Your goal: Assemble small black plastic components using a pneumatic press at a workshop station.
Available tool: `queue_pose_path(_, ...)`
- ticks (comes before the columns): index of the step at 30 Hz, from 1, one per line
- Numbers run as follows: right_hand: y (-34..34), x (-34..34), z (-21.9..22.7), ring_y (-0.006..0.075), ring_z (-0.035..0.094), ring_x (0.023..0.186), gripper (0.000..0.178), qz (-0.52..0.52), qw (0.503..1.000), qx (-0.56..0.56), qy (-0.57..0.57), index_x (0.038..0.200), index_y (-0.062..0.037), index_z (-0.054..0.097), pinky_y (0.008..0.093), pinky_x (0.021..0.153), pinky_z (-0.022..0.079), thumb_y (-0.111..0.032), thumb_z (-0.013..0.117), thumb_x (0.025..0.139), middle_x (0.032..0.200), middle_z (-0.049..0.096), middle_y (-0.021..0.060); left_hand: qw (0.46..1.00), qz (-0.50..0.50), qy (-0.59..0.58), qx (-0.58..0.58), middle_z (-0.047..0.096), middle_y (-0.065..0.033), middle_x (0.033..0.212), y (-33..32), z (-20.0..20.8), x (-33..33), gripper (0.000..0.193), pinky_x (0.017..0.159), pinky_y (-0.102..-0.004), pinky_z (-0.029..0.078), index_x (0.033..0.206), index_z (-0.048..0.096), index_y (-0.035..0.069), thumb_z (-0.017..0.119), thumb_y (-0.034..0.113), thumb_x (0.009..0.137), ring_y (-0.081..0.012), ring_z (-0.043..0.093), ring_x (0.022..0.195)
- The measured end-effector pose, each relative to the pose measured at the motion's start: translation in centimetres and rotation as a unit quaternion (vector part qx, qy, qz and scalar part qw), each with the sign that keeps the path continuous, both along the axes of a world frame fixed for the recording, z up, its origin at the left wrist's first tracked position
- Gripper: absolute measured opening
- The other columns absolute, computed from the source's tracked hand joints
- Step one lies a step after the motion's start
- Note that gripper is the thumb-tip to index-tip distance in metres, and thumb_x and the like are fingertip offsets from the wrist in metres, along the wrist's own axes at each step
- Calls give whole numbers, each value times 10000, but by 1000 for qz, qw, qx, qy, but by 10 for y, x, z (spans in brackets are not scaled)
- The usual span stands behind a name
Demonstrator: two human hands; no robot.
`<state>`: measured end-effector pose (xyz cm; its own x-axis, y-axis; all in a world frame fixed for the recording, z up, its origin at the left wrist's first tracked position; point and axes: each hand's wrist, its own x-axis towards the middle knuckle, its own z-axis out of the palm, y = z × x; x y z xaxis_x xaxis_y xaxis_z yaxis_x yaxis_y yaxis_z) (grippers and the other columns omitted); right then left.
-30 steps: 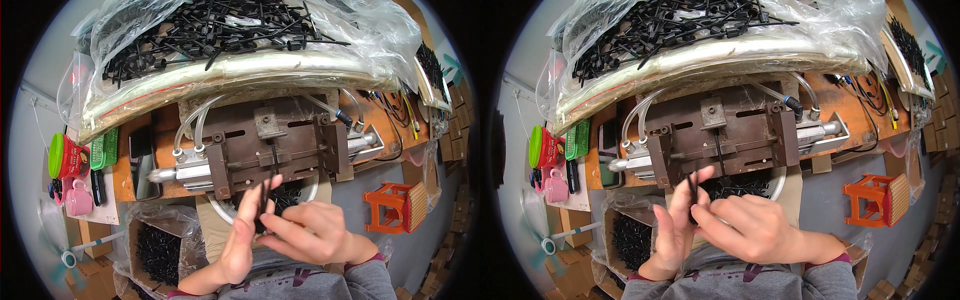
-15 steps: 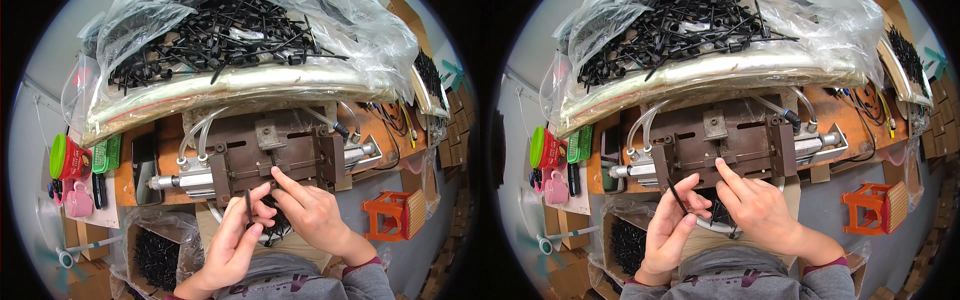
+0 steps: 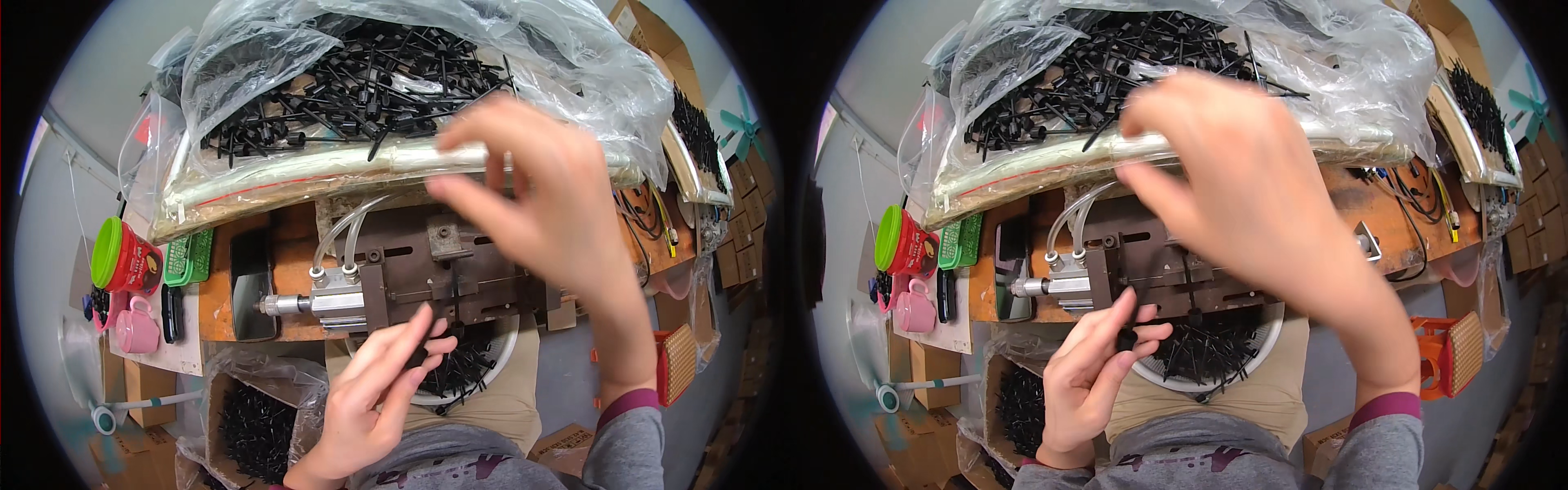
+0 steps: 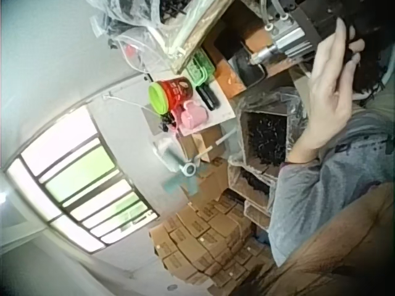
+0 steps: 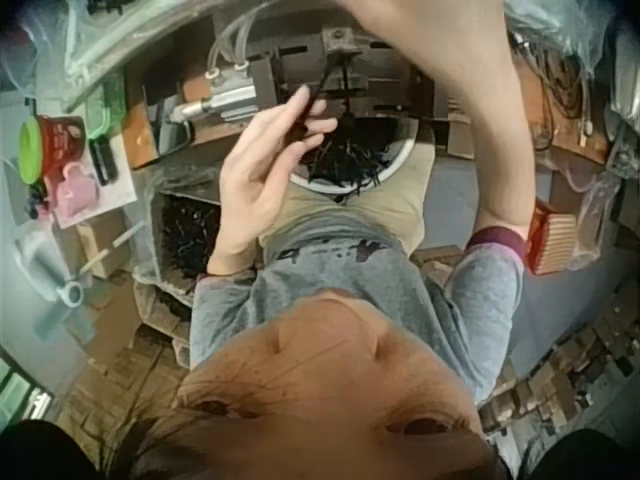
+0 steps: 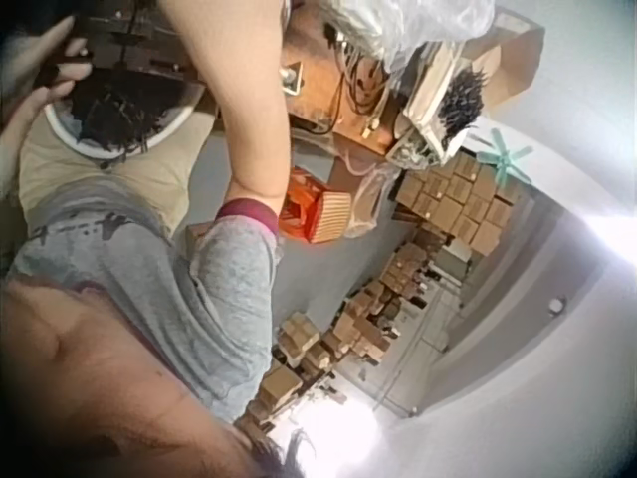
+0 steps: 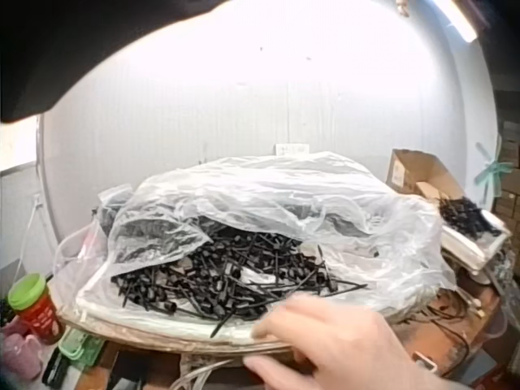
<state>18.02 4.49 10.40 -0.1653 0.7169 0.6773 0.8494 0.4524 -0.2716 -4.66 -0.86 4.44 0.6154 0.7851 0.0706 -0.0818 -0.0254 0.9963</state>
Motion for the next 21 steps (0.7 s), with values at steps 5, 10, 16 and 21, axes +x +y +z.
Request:
queue_pose_path(5,85,6,33,306,701,866,365,-40,990,36,-131,939,-21,735,420,744,544,-335,803,763,911,727,135,942,73,118,306,665,-144,1094,2,-4,11,371,774,-342,589,1111,724,-14,806,-31,750,-266,690,994)
queue_pose_path(10,124,-21,47,282,719,968,495,-162,915,-289,-230,970,-53,765,415,830,578,-440,851,674,972,757,91,873,106,193,436,690,-126,1147,4,-32,32,314,722,-340,570,984,724,20,845,70,699,-239,688,886)
queue_pose_path(16,138,14,42,322,688,859,464,-119,899,-339,-249,1039,14,678,400,760,557,-169,772,623,888,697,196,825,56,246,506,656,-171,1279,0,-54,46,291,705,-302,554,993,685,12,792,117,743,-208,692,789)
queue_pose_path(21,129,47,39,283,683,839,525,-84,954,-220,-184,1163,21,671,382,752,559,-181,754,686,998,699,170,817,60,261,511,667,-162,1273,8,-54,50,257,655,-280,543,949,700,28,797,134,736,-187,690,704)
